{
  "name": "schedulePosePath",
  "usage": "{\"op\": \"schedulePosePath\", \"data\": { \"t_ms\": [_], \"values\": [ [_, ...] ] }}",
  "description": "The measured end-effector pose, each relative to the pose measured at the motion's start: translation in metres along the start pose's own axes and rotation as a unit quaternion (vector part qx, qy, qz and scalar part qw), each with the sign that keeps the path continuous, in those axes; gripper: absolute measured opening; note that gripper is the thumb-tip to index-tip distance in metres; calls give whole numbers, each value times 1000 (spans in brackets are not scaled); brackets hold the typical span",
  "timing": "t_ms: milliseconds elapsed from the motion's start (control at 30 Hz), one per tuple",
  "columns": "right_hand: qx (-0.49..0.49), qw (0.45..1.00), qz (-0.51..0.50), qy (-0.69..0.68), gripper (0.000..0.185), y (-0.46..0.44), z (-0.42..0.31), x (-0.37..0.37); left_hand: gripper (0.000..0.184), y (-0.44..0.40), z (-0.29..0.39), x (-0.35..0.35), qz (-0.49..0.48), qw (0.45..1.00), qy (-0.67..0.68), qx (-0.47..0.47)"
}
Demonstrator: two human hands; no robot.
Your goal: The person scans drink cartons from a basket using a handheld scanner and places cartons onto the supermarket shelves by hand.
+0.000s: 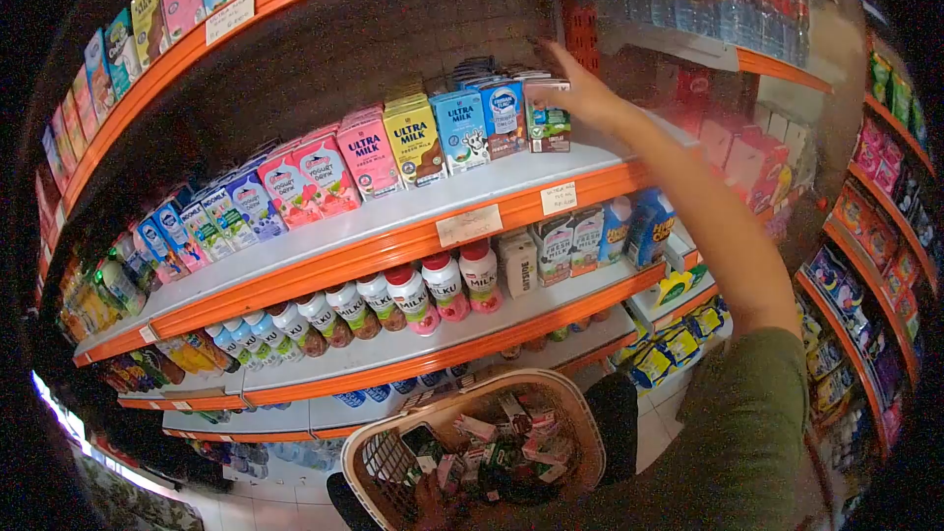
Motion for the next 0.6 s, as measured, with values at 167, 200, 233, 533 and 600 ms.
{"op": "schedulePosePath", "data": {
  "t_ms": [167, 200, 233, 533, 600],
  "values": [
    [72, 967, -217, 111, 86, -5, -5, -3, 73, 11, 21, 12, 86, 988, -76, -104],
    [82, 961, -227, 136, 86, -7, -4, -4, 74, 3, 2, -4, 87, 982, -127, -107],
    [92, 954, -237, 159, 85, -8, -3, -5, 74, -2, -6, -13, 88, 974, -179, -111],
    [126, 935, -200, 265, 78, -24, 14, -2, 71, 1, -3, 0, 54, 996, -28, -62],
    [19, 977, -204, 66, 72, -44, 53, 3, 71, 7, 13, 7, 91, 991, -45, -82]
  ]
}}
Point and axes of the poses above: each hand's wrist, its own y-axis away from the middle knuckle, its own x-axis out of the back of the hand, z = x × y, the point moved 8 cm from there along -y, towards the middle knuckle, and after that the axes turned 11 degrees about x, right-handed, at the moved point
